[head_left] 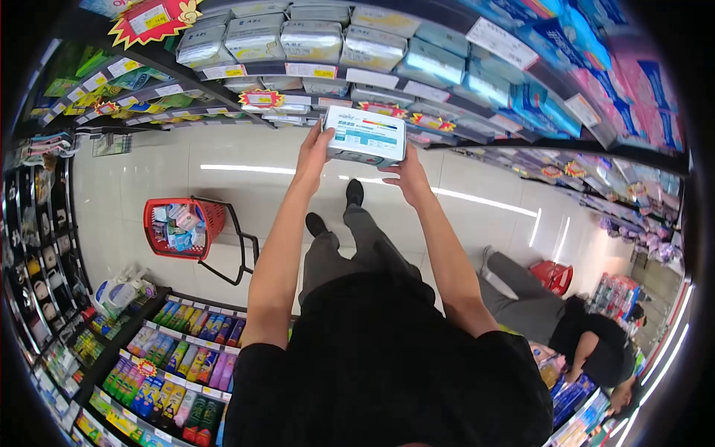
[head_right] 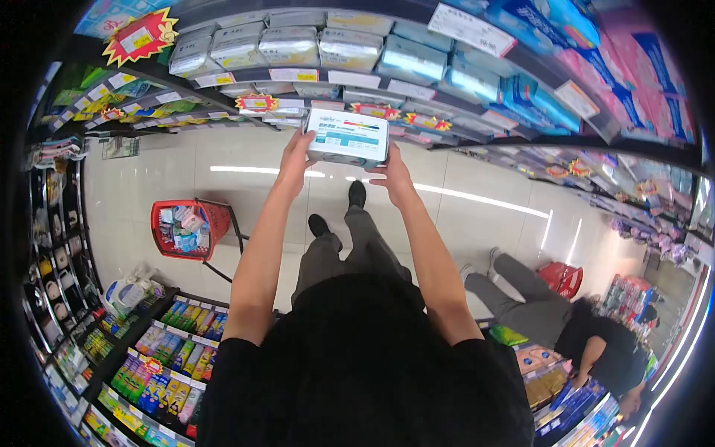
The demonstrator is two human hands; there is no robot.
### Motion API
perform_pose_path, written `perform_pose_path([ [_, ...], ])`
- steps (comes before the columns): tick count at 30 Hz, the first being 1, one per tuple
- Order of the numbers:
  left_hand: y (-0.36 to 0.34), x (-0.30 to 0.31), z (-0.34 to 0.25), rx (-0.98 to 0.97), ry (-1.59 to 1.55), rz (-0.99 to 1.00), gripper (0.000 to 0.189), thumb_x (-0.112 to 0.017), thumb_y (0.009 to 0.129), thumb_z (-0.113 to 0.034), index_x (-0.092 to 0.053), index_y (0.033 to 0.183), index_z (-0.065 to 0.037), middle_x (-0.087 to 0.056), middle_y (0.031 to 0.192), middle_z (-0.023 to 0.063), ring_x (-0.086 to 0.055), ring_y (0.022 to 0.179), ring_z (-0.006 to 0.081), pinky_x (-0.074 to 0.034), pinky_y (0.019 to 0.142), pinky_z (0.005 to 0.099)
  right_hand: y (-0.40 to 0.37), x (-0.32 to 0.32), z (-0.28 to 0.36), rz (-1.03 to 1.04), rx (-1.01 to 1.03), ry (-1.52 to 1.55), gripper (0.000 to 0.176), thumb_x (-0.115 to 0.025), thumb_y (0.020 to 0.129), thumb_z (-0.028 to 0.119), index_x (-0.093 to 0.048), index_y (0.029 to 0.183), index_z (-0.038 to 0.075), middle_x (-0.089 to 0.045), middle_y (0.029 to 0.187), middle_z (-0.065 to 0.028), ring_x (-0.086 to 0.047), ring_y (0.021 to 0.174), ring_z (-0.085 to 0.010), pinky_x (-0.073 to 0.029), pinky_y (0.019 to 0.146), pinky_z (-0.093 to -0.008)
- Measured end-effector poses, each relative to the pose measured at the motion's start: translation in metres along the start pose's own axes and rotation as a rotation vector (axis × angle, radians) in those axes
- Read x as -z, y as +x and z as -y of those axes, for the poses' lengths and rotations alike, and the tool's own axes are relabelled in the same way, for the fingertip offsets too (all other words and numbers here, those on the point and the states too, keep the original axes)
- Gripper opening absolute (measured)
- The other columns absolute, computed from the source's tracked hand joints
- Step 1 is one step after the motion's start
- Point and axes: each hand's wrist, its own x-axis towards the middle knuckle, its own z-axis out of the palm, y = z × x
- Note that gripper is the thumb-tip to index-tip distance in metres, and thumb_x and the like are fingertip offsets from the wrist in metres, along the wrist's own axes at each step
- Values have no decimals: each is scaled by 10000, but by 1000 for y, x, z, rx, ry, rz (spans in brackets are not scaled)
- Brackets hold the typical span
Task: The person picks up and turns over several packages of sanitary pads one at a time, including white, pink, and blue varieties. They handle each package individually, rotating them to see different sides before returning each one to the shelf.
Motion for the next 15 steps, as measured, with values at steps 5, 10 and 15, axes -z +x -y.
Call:
perform_pose_path([
  [5, 53, -21, 6, -29, 99, -93, 785, -631, 824, -456, -349, 1371, 31, -475, 1327, 195, -463, 1215, 279, -360, 996, 367, 38, 18, 15, 113, -16, -15, 836, -349, 860, 743, -385, 1378, 88, -529, 1228, -170, -548, 1070, -271, -431, 872, -456],
  [10, 60, -35, -12, -96, 136, -83, 830, -608, 806, -578, -421, 1353, 18, -479, 1310, 235, -464, 1217, 308, -353, 1017, 378, 57, 22, 33, 60, -20, 5, 783, -398, 854, 713, -437, 1338, 98, -553, 1195, -150, -557, 1040, -267, -419, 834, -407],
  [15, 76, -32, -5, -156, 101, 6, 942, -703, 749, -505, -308, 1445, -7, -427, 1379, 235, -392, 1301, 326, -300, 1081, 362, 74, 19, 36, 74, 52, 80, 697, -392, 897, 657, -462, 1308, 98, -559, 1214, -144, -541, 1065, -268, -412, 846, -408],
])
